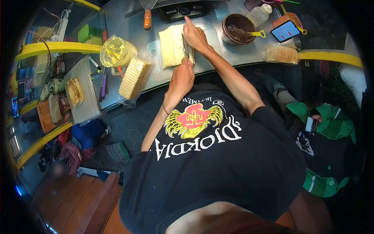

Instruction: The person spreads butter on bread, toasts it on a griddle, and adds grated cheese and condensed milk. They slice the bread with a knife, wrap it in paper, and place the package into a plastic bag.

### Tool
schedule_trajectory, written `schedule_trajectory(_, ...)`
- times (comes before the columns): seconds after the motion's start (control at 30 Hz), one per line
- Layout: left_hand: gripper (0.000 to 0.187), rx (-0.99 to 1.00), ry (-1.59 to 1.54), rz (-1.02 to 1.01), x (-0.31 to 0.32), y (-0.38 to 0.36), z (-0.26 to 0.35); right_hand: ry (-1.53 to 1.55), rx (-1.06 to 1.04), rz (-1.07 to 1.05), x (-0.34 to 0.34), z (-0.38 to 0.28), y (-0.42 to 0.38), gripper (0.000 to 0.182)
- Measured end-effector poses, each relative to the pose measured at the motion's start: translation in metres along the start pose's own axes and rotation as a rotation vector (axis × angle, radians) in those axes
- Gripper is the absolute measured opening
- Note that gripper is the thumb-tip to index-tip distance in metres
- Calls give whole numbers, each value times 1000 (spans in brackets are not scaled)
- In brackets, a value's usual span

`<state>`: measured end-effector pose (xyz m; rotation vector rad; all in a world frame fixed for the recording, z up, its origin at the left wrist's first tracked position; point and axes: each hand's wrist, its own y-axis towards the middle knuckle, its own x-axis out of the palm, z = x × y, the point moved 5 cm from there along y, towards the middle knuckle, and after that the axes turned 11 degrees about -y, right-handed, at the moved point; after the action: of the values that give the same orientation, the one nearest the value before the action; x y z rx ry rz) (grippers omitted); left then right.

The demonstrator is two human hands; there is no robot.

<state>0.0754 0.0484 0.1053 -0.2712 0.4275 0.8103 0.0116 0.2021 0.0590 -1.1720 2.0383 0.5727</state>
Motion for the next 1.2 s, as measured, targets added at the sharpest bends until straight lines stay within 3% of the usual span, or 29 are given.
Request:
schedule_trajectory(0.1,21,-139,63,0,-10,9,-3,20,-65,3,4,-6,-44,50)
schedule_trajectory(0.17,20,-113,68,1,-10,8,-6,55,-45,-86,-6,-17,-52,51)
schedule_trajectory(0.27,19,27,9,62,-10,2,2,65,10,49,1,-9,-13,50)
schedule_trajectory(0.37,18,-32,10,62,-13,10,-1,56,-43,71,4,-10,-8,49)
schedule_trajectory(0.47,18,-85,65,23,-9,9,-11,68,-70,-25,-5,-17,-56,51)
schedule_trajectory(0.57,20,6,-42,63,-5,0,-7,16,21,-55,-3,-12,-22,49)
schedule_trajectory(0.63,20,-27,-32,52,-1,-1,-10,4,-72,27,6,-11,9,52)
schedule_trajectory(0.77,20,-43,-2,128,-12,9,-14,10,-140,-23,-1,-23,-50,53)
schedule_trajectory(0.83,21,-76,10,124,-8,2,-13,9,-71,-84,2,-18,-40,52)
schedule_trajectory(0.93,22,-109,-5,96,-5,4,-11,-112,-169,96,20,-5,10,53)
schedule_trajectory(1.03,23,-91,-23,134,-12,12,-12,33,-271,134,13,-4,-11,52)
schedule_trajectory(1.07,22,-88,-12,135,-11,14,-16,60,-220,69,8,-9,-30,53)
schedule_trajectory(1.2,20,-67,-40,118,-7,9,-13,39,-254,139,-3,-13,-8,53)
